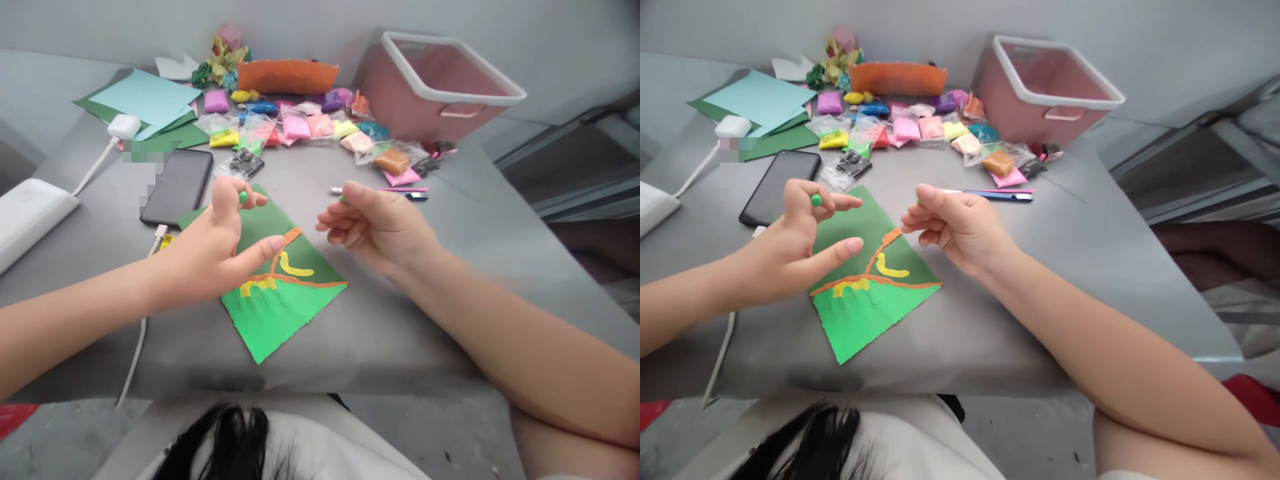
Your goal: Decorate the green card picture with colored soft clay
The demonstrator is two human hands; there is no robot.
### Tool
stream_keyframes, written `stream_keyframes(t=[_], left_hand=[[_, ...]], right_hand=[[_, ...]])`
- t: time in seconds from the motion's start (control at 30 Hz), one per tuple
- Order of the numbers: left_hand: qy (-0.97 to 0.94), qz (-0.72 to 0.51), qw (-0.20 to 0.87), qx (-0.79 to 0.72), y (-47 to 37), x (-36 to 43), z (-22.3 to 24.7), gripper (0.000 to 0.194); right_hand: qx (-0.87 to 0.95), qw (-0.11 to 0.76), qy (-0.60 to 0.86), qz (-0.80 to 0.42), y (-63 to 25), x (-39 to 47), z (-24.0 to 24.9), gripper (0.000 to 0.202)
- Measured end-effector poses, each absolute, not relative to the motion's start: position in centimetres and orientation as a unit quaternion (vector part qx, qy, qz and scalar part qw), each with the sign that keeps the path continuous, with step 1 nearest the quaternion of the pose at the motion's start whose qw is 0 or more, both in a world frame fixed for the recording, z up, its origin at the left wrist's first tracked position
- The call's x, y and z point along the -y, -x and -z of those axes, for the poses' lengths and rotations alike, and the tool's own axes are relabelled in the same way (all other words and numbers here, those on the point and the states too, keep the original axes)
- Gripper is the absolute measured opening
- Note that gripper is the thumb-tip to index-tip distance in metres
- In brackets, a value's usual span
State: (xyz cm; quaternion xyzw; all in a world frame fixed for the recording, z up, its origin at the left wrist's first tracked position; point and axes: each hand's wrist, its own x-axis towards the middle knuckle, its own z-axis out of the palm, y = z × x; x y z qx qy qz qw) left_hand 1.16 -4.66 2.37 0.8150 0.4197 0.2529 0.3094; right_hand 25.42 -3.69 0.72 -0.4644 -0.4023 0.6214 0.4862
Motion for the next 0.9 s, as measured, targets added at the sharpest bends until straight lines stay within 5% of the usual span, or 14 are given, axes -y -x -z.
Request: stream_keyframes(t=[0.23, 0.43, 0.6, 0.83, 0.9], left_hand=[[-0.754, -0.317, 0.416, -0.398, -4.0, 2.5, -2.6, 0.043], [-0.710, -0.363, 0.458, -0.392, -4.5, 2.0, -0.8, 0.043], [-0.703, -0.348, 0.481, -0.392, -3.3, 2.9, -0.9, 0.041], [-0.686, -0.352, 0.517, -0.372, -3.1, 2.7, -0.5, 0.034], [-0.681, -0.351, 0.520, -0.377, -3.0, 2.6, -0.4, 0.034]], right_hand=[[0.462, 0.505, 0.447, -0.577, -24.9, 4.5, -0.8, 0.021], [0.523, 0.457, 0.487, -0.529, -25.0, 4.9, -0.6, 0.052], [0.552, 0.483, 0.497, -0.463, -24.9, 4.8, -0.3, 0.017], [0.589, 0.487, 0.442, -0.470, -25.0, 4.7, 0.2, 0.011], [0.599, 0.483, 0.447, -0.456, -25.1, 4.7, 0.3, 0.024]])
